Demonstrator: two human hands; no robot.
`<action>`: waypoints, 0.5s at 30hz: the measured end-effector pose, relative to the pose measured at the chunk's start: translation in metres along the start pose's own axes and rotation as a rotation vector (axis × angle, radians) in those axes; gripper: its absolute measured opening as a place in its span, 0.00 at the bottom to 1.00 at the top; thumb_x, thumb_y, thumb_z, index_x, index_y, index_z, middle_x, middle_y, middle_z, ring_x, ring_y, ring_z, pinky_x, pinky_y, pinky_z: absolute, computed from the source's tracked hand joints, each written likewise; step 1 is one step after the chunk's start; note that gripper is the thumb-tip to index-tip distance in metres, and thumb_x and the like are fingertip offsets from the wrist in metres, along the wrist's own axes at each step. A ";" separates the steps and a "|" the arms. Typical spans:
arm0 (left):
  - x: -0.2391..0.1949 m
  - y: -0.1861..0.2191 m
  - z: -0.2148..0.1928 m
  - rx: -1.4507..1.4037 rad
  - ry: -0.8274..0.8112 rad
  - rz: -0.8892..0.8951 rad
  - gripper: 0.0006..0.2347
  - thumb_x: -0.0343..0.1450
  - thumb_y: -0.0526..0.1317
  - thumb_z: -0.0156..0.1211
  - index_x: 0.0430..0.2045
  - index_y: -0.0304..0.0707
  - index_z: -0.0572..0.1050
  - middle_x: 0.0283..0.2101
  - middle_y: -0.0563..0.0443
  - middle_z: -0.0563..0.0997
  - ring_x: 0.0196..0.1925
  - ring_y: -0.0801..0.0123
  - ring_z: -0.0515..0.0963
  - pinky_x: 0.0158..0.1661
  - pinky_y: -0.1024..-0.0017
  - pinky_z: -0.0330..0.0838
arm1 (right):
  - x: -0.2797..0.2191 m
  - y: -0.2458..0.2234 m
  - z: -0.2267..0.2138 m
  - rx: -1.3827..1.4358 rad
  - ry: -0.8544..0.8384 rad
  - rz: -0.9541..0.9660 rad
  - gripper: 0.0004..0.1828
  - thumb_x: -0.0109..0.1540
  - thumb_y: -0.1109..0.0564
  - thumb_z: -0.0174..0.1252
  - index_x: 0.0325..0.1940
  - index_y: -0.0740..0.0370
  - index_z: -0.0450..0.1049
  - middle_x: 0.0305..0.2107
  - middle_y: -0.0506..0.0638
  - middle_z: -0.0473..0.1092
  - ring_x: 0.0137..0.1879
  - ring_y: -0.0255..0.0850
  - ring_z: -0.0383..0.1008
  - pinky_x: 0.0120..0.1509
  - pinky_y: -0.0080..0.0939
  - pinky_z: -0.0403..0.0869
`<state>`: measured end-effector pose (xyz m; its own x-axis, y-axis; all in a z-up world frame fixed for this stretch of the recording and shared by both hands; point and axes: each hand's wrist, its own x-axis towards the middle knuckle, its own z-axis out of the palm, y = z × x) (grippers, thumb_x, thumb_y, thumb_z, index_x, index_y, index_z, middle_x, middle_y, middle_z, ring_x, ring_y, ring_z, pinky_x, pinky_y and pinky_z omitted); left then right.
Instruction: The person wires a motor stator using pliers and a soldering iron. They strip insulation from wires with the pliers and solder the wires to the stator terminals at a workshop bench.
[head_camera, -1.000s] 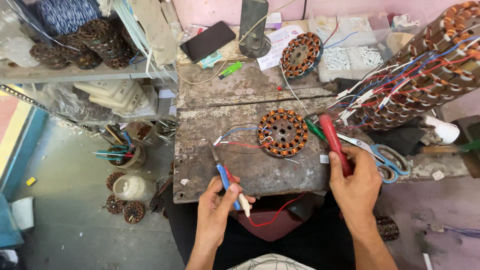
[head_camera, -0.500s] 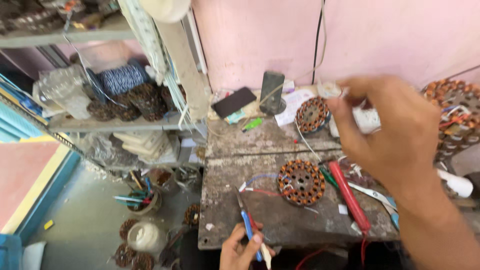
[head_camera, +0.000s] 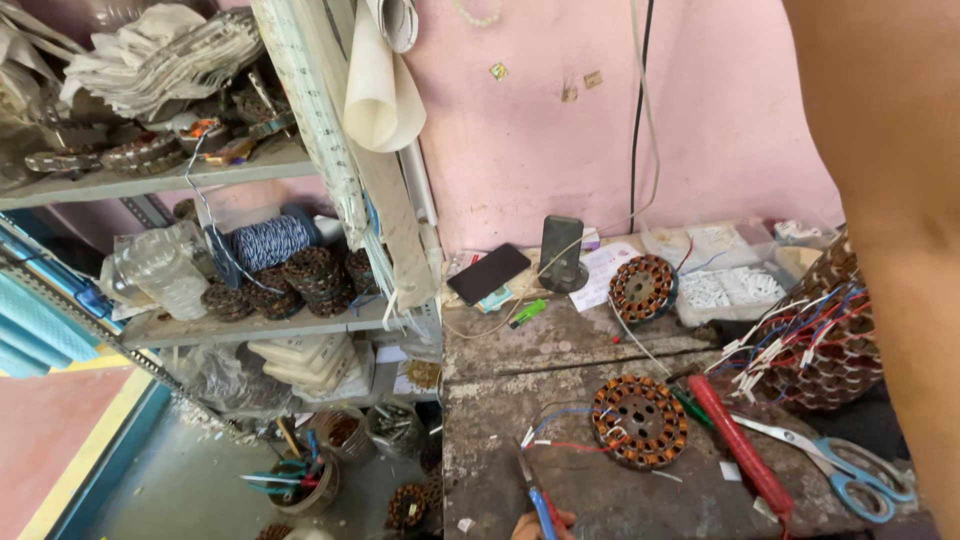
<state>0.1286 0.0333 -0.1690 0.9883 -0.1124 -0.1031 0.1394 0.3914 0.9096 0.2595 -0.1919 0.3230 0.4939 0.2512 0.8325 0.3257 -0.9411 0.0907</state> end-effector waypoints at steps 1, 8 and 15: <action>-0.015 0.019 0.005 -0.020 -0.027 0.018 0.14 0.66 0.36 0.68 0.40 0.24 0.76 0.49 0.39 0.77 0.32 0.50 0.88 0.36 0.58 0.86 | -0.004 0.002 0.006 0.017 0.015 -0.005 0.08 0.69 0.63 0.67 0.50 0.68 0.76 0.34 0.54 0.73 0.37 0.43 0.75 0.44 0.40 0.73; -0.083 0.134 0.047 -0.128 -0.112 -0.005 0.10 0.71 0.34 0.65 0.39 0.21 0.76 0.56 0.37 0.72 0.38 0.52 0.87 0.42 0.60 0.82 | -0.151 -0.042 -0.010 0.278 -0.145 0.104 0.09 0.70 0.62 0.67 0.52 0.67 0.76 0.34 0.54 0.73 0.37 0.43 0.75 0.44 0.39 0.72; -0.082 0.149 0.054 -0.096 -0.123 -0.006 0.09 0.72 0.33 0.65 0.40 0.21 0.76 0.56 0.37 0.72 0.40 0.55 0.86 0.42 0.62 0.81 | -0.236 -0.072 -0.077 0.421 -0.427 0.275 0.09 0.71 0.61 0.67 0.53 0.66 0.75 0.35 0.54 0.73 0.37 0.43 0.75 0.45 0.39 0.72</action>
<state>0.0654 0.0513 -0.0032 0.9731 -0.2241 -0.0531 0.1568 0.4754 0.8657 0.0574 -0.2012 0.1626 0.8521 0.1639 0.4971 0.3873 -0.8363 -0.3881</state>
